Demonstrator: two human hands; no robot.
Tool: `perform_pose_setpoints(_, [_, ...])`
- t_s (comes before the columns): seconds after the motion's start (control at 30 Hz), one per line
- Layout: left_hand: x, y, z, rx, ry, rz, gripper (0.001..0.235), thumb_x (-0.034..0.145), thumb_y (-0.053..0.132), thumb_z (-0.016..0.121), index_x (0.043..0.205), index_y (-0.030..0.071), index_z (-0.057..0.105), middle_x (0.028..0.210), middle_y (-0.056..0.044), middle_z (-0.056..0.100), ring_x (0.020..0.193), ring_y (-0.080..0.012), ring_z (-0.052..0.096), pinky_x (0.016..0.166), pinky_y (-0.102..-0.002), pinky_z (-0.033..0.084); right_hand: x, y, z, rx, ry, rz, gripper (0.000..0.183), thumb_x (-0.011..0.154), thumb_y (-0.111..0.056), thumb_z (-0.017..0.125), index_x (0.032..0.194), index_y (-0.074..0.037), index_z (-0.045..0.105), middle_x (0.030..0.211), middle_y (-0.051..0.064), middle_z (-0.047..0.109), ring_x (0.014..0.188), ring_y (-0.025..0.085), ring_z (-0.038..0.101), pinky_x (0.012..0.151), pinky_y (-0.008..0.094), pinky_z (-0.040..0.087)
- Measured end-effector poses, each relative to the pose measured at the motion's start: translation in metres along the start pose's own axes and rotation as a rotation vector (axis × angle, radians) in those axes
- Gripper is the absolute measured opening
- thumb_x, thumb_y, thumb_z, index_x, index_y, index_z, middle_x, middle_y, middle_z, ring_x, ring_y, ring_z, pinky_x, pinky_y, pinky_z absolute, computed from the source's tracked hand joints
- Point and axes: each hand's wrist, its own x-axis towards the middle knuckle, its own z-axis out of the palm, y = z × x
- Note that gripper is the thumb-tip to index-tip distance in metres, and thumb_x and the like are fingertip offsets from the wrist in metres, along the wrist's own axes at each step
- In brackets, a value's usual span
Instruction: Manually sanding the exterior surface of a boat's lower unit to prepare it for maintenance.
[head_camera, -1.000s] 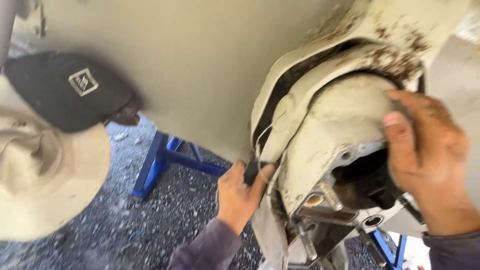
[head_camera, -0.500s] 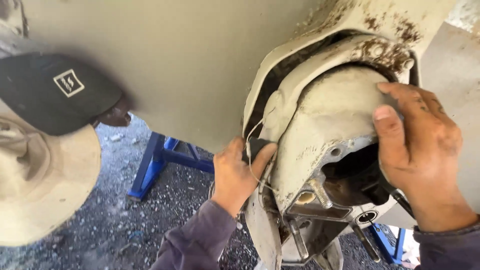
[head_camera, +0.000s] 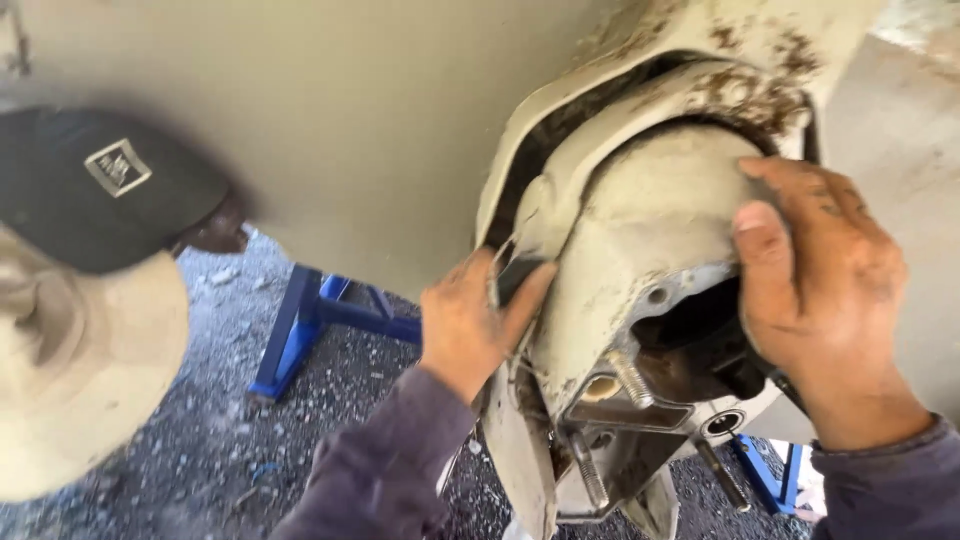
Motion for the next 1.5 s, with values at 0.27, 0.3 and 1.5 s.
perform_pose_setpoints(0.27, [-0.017,-0.006,-0.015,0.054,0.072,0.059,0.029,0.083,0.027,0.06,0.077,-0.001,0.053,0.059,-0.007,0.061,0.035,-0.0108,0.052,0.03,-0.023,0.046,-0.002,0.003,0.002,-0.013,0.005,-0.001,0.046,0.103,-0.025,0.032,0.114,0.009,0.06,0.112,0.022,0.061,0.105,0.04,0.056,0.08,0.047,0.045])
perform_pose_setpoints(0.3, [-0.026,-0.009,-0.026,0.038,0.062,-0.026,0.026,0.084,0.025,0.058,0.078,0.0,0.055,0.06,-0.006,0.061,0.036,-0.0105,0.052,0.029,-0.021,0.044,-0.001,0.002,0.002,-0.022,0.002,-0.003,0.046,0.103,-0.025,0.032,0.114,0.009,0.061,0.111,0.022,0.062,0.104,0.04,0.057,0.079,0.046,0.045])
perform_pose_setpoints(1.5, [0.024,0.061,0.014,-0.147,0.147,-0.092,0.016,0.082,-0.001,0.053,0.096,0.001,0.061,0.095,-0.013,0.066,0.085,-0.0227,0.067,0.077,-0.034,0.055,0.0,0.001,0.003,-0.06,0.02,0.001,0.06,0.103,-0.033,0.022,0.11,0.01,0.063,0.102,0.027,0.064,0.094,0.04,0.062,0.059,0.041,0.046])
